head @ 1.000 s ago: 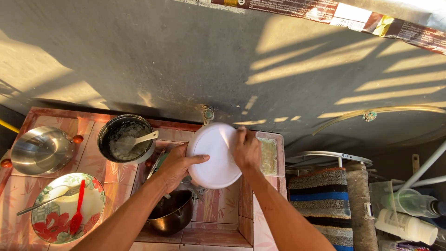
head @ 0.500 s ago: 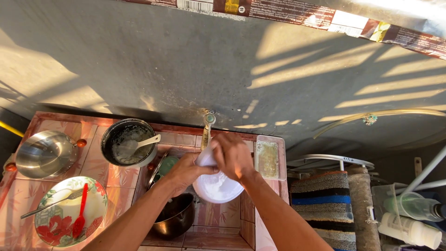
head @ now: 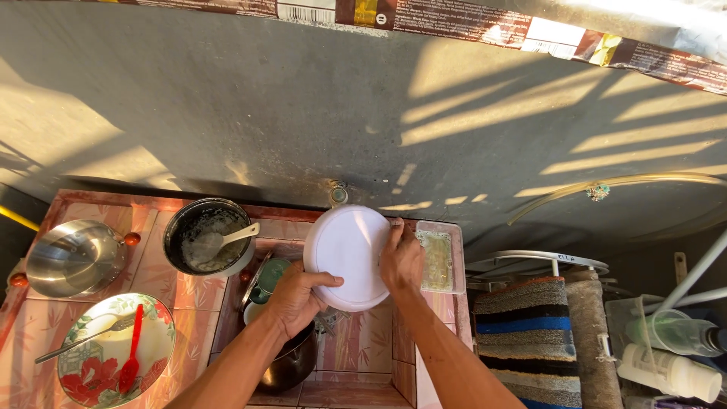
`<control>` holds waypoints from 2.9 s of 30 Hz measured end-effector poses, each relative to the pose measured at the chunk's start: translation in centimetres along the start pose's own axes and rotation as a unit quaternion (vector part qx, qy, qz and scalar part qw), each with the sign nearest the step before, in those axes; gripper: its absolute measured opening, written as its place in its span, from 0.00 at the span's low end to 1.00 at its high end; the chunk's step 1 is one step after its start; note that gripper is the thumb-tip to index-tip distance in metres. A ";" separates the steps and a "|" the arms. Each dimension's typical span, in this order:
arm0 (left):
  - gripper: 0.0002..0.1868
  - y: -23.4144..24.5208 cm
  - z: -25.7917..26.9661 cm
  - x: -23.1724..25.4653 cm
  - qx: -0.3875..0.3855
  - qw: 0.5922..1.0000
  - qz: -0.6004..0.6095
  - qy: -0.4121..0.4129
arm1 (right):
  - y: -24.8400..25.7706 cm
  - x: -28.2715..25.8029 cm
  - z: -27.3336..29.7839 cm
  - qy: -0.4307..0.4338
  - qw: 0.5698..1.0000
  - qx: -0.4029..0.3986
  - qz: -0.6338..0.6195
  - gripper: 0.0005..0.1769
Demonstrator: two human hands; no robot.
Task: Wash various dishes including a pot, plates, and cutlery at an outdoor sink.
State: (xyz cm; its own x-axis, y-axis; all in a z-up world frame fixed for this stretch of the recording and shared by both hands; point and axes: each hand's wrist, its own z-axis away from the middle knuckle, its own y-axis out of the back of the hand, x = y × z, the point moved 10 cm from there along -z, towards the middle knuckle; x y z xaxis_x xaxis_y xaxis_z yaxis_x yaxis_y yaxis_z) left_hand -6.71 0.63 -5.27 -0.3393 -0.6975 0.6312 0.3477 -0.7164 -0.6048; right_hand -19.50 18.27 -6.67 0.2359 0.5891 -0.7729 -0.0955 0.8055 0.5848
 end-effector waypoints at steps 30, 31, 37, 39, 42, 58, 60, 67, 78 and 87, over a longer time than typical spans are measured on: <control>0.27 -0.1 1.1 -2.3 -0.038 0.981 -0.159 0.106 | -1.3 -12.2 4.4 0.370 0.895 -0.090 0.235 0.34; 0.27 0.2 1.0 -2.4 -0.036 0.981 -0.159 0.106 | -1.3 -12.1 4.5 0.369 0.895 -0.092 0.234 0.34; 0.31 1.1 1.0 -1.1 -0.022 0.984 -0.143 0.103 | 1.2 -12.0 4.2 0.359 0.922 -0.116 0.082 0.35; 0.29 3.1 0.7 0.2 -0.007 0.994 -0.097 0.059 | 0.4 -8.6 2.8 0.150 0.961 -0.205 0.107 0.38; 0.26 4.0 1.4 3.1 0.002 0.990 -0.138 0.016 | 0.1 -8.7 4.3 0.242 0.953 -0.162 0.079 0.44; 0.32 18.8 8.4 13.4 -0.052 0.973 0.224 -0.007 | -11.6 -21.7 19.5 0.644 0.734 -0.211 0.045 0.14; 0.25 24.6 7.7 14.6 -0.037 0.982 0.179 -0.057 | -14.6 -23.2 21.7 0.690 0.686 -0.214 0.089 0.15; 0.20 32.7 9.3 21.8 0.052 0.975 0.161 -0.146 | -26.9 -27.1 24.2 0.728 0.634 -0.214 0.148 0.16; 0.26 50.5 13.7 23.2 0.327 0.933 -0.067 -0.136 | -42.8 -27.5 25.3 0.683 0.621 -0.271 0.274 0.23; 0.28 53.8 17.0 23.1 0.386 0.877 -0.212 -0.192 | -48.5 -24.4 24.8 0.555 0.671 -0.380 0.314 0.28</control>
State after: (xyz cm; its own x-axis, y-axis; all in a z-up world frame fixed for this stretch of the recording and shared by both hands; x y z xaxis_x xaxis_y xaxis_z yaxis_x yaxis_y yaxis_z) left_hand 18.99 -53.82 -15.02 -0.3124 -0.2083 0.9268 0.8006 -0.5829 0.1389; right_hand 3.38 -36.79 -10.09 -0.9056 0.1729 -0.3872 -0.4035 -0.0707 0.9123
